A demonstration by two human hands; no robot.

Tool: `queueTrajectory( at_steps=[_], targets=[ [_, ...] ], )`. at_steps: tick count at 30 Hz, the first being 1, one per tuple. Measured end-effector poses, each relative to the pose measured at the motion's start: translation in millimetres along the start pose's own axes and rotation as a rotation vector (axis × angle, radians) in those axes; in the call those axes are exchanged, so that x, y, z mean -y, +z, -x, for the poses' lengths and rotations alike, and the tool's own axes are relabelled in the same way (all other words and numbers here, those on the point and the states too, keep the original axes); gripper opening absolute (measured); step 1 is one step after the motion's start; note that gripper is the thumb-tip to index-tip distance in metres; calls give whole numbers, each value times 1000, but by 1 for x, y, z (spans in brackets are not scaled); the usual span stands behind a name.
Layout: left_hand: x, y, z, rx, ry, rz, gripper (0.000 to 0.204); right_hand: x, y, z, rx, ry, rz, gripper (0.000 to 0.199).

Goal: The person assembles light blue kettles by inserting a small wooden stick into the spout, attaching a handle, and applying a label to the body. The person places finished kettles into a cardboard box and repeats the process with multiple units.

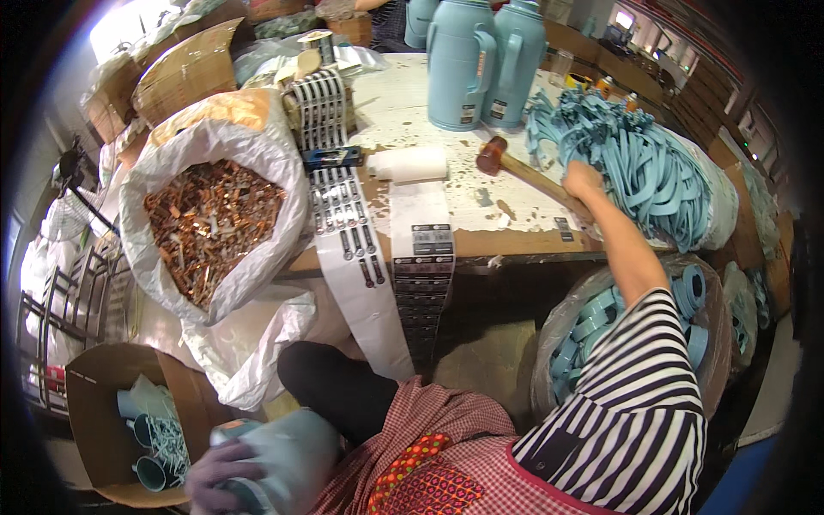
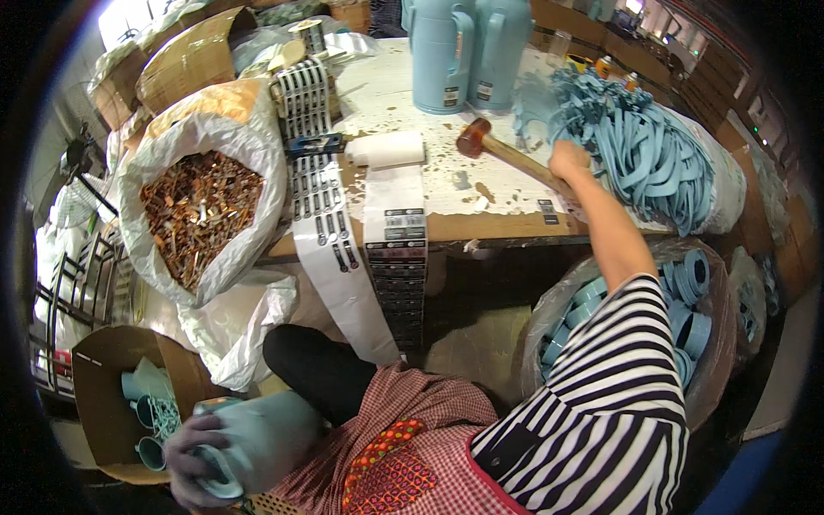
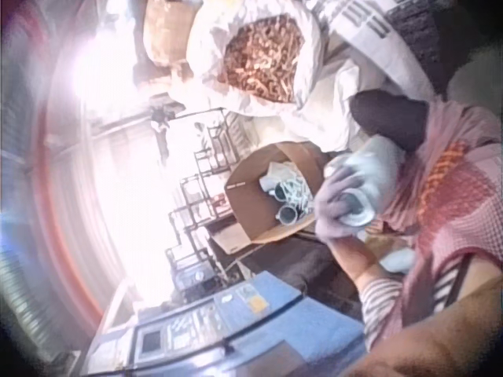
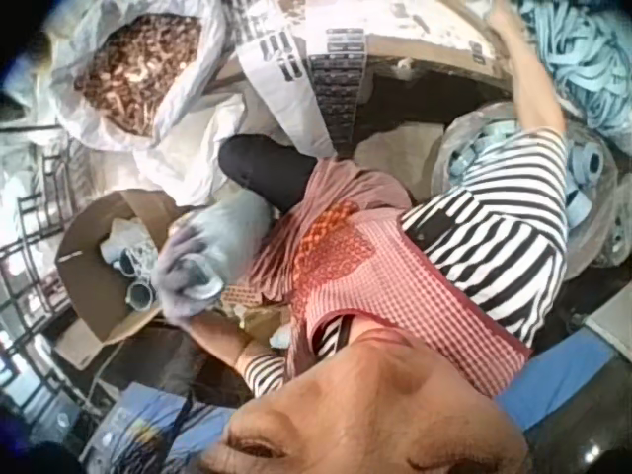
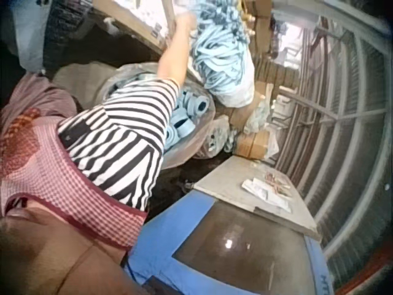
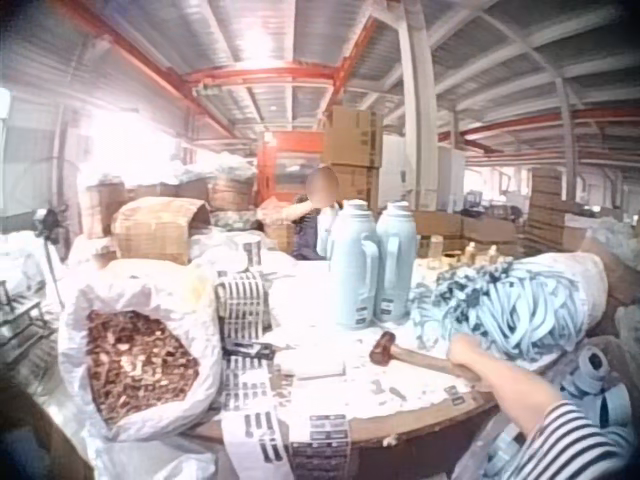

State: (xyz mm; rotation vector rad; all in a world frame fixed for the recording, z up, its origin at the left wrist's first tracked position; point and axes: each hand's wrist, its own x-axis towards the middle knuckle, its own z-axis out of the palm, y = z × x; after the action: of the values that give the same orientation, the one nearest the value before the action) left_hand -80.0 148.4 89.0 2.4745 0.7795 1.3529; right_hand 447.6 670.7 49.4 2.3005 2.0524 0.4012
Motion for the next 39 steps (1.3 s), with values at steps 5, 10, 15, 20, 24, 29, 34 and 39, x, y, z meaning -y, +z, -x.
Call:
queueTrajectory(
  at_steps=[5, 10, 15, 20, 24, 29, 34, 39],
  targets=[
    [-38, -48, 33, 232, -468, 244, 54, 61, -124, 103, -562, -264, -426, 31],
    [-25, -33, -64, 61, -614, -677, 59, 212, -173, 291, 536, -639, -2045, 26],
    [-27, -36, -14, -409, -494, -907, 19, 302, -192, 365, 376, -1182, -2101, 47],
    [-64, 4, 19, -956, -1100, 31, 38, 352, -144, 411, 1034, -1195, -1877, 30],
    [-68, 32, 74, -1124, -1305, -48, 30, 363, -117, 418, 1438, -1114, -1728, 26],
    [-44, 68, 101, -1250, -1171, 7, 15, 369, -110, 430, 1644, -818, -1677, 33],
    [-47, 70, 73, -1437, -1337, 416, 16, 361, -83, 432, 2030, -323, -1760, 14],
    [-48, 84, 94, -1422, -1048, 627, 25, 358, -73, 433, 1921, -713, -1864, 41]
  ],
)
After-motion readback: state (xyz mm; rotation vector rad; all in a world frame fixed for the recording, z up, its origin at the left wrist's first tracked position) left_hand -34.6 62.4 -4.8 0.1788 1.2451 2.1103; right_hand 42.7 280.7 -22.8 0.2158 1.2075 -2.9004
